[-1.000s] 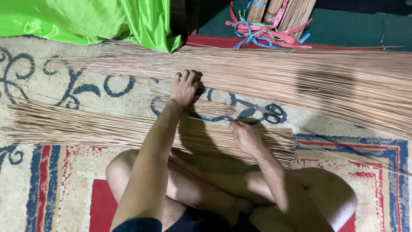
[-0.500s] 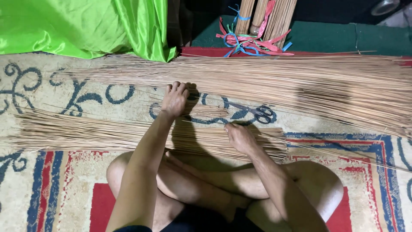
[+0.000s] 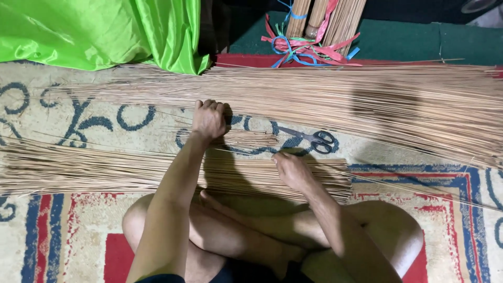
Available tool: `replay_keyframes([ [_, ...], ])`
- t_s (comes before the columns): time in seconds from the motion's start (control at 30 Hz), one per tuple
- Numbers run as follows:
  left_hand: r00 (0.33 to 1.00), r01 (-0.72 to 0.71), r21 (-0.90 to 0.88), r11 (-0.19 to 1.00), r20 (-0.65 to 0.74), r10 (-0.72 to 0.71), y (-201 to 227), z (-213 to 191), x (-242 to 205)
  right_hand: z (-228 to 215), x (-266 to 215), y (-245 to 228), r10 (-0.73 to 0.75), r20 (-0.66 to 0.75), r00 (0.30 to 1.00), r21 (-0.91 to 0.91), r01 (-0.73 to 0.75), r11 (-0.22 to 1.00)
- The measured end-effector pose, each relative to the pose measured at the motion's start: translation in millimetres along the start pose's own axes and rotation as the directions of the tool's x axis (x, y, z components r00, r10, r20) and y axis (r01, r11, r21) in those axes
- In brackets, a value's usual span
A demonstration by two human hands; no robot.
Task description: Trimming and aligning wooden sticks with scissors to finish the edges of fans while sitting on the floor.
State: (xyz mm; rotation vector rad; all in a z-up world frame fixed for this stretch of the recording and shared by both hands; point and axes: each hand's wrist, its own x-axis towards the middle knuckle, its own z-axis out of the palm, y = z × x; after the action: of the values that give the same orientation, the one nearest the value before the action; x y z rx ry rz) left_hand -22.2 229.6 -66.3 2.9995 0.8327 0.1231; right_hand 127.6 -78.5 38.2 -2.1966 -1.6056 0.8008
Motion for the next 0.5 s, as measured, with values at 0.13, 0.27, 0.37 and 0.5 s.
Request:
replay_keyframes([
  [0.13,1.0,-0.022,-0.006,1.0,0.01,0.022,-11.8,31.8,4.6,-0.3,3.4,-3.5,-0.005,0.007,1.0,0.005,0.005,1.0],
  [0.27,0.988,-0.073,-0.008,0.997,-0.137,0.072,-8.1,17.5,-7.3,8.6,0.0,-0.1,-0.023,-0.001,1.0,-0.029,0.023,0.999],
  [0.37,0.985,-0.102,0.031,0.994,-0.136,0.105,-6.7,2.4,-4.5,5.4,-1.5,-5.5,-0.016,-0.013,1.0,-0.024,0.016,1.0],
  [0.5,0.983,-0.179,0.153,0.972,-0.019,0.184,-12.5,42.8,5.2,1.4,-4.1,-13.3,0.014,0.02,1.0,0.005,-0.015,1.0],
])
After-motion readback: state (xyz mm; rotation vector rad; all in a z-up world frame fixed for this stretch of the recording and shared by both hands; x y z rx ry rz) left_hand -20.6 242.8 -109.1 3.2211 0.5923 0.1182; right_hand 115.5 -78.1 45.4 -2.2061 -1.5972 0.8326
